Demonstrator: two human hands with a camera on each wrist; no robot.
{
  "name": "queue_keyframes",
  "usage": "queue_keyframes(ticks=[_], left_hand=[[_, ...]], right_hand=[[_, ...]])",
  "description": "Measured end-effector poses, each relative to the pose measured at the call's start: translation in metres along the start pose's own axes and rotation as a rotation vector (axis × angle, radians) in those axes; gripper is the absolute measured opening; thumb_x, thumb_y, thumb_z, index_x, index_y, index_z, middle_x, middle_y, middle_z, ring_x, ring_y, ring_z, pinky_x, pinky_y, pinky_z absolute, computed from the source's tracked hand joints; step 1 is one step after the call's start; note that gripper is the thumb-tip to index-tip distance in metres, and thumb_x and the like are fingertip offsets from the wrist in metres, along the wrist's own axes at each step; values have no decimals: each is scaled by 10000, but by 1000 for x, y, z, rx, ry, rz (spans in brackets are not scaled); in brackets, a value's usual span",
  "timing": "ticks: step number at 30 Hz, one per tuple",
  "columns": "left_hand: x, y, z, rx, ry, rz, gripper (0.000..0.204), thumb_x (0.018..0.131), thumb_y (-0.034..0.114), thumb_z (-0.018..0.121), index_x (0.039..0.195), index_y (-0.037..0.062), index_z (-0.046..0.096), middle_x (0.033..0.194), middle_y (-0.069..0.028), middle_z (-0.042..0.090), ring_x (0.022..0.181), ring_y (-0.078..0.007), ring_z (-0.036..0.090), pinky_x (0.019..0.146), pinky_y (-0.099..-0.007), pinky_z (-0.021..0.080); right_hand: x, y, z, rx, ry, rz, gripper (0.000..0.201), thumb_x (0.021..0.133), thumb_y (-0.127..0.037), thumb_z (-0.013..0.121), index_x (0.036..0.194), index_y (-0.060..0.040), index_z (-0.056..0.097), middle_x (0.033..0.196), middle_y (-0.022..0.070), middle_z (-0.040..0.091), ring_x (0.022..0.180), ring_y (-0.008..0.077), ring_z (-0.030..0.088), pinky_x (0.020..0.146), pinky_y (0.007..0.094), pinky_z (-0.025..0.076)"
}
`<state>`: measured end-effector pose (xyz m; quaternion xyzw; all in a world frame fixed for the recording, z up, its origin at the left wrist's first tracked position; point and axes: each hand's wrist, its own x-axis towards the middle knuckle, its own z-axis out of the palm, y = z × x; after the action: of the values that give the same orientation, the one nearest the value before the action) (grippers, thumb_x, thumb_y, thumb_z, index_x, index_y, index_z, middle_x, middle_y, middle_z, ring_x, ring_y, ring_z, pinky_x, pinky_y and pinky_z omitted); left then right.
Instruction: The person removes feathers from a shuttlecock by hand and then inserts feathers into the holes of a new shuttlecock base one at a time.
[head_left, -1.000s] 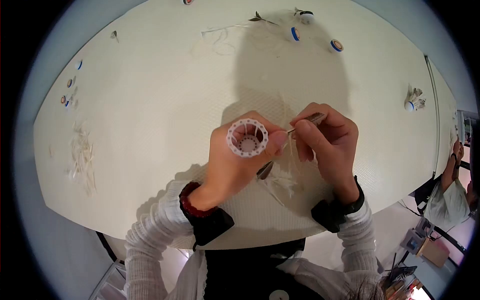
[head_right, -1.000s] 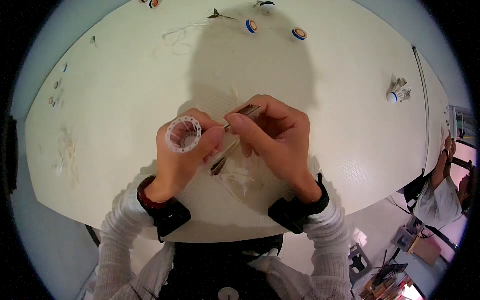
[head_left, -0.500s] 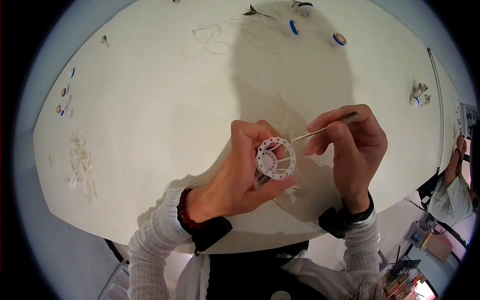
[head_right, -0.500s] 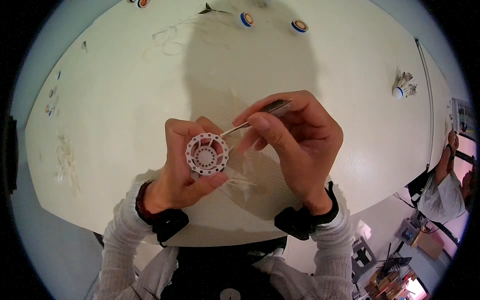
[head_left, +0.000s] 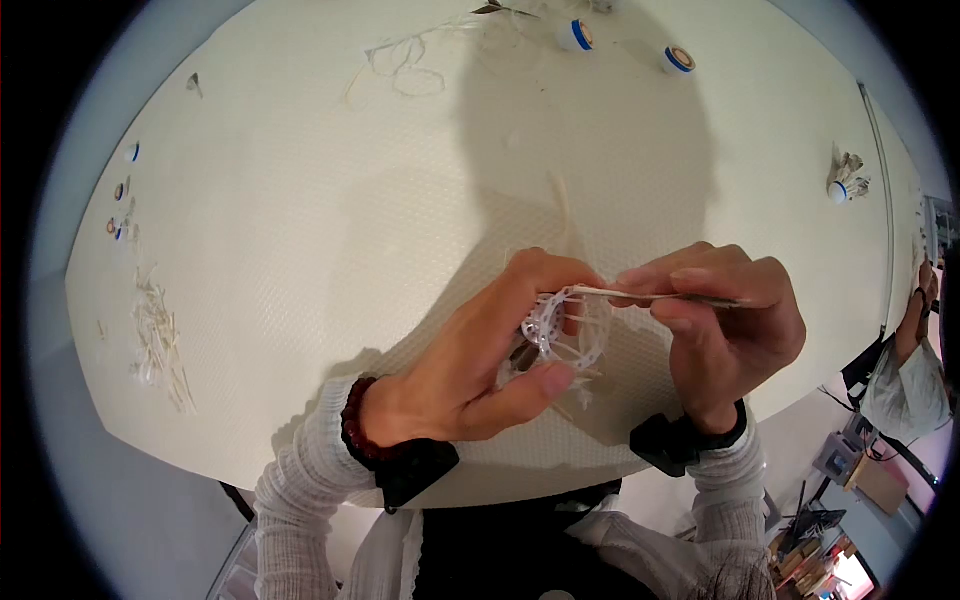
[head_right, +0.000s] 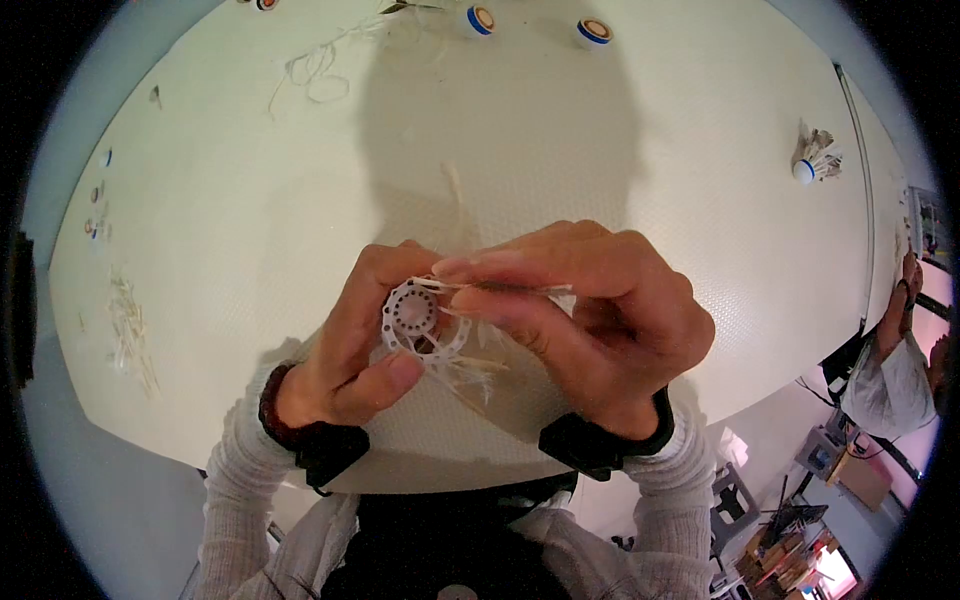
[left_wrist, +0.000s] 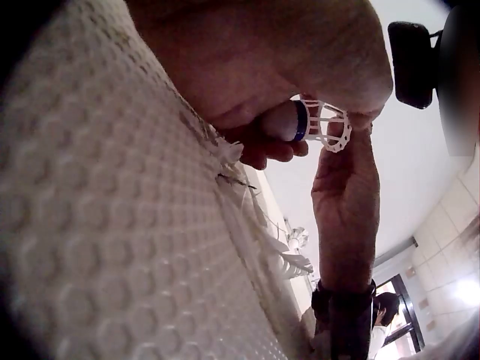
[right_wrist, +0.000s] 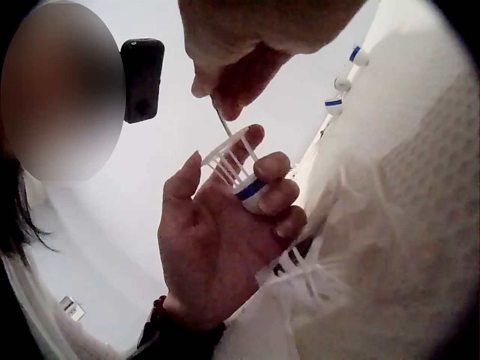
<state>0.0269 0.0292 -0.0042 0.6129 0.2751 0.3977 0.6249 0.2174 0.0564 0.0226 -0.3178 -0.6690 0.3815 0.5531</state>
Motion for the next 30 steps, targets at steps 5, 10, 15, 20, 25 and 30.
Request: queue_keyframes(ticks=[5, 10, 15, 20, 25, 30], left_hand=[[-2, 3, 1, -65, 20, -48, 481, 816, 173, 538, 1227, -20, 377, 954, -112, 443, 808, -173, 475, 696, -289, 404], [-2, 1, 1, 2, 7, 17, 480, 810, 164, 532, 1224, -31, 386, 952, -118, 450, 802, -179, 473, 695, -294, 398], [-1, 4, 1, -22, -24, -13, 480, 798, 153, 535, 1215, -43, 398, 948, -125, 460, 809, -193, 480, 700, -303, 400], [1, 4, 0, -16, -48, 2, 488, 788, 162, 540, 1209, -45, 408, 931, -126, 476, 805, -196, 492, 690, -306, 403], [1, 0, 0, -53, -56, 33, 484, 783, 173, 543, 1198, -47, 422, 922, -124, 483, 805, -201, 498, 688, -309, 407], [0, -2, 1, -14, -56, 46, 481, 787, 183, 539, 1191, -54, 431, 917, -133, 482, 796, -213, 498, 685, -315, 407]], right_hand=[[1, -1, 1, -2, -29, 4, 198, 788, -75, 683, 853, 22, 523, 710, 195, 642, 623, 234, 652, 532, 273, 526], [-2, 2, 2, 27, 22, 44, 196, 790, -73, 682, 849, 20, 520, 698, 185, 642, 617, 224, 650, 522, 253, 505], [-2, 0, -1, -22, 8, 85, 209, 788, -73, 684, 855, 26, 513, 701, 180, 643, 608, 212, 642, 521, 249, 497], [-1, -1, -6, -43, -54, 111, 215, 799, -85, 679, 858, 35, 510, 718, 181, 640, 598, 193, 630, 519, 251, 498], [2, -1, -10, -97, -79, 108, 198, 803, -65, 669, 856, 40, 510, 722, 179, 634, 601, 187, 626, 530, 247, 510], [4, -6, -8, -99, -162, 9, 191, 786, -25, 674, 863, 47, 514, 727, 181, 633, 631, 185, 626, 548, 238, 509]])
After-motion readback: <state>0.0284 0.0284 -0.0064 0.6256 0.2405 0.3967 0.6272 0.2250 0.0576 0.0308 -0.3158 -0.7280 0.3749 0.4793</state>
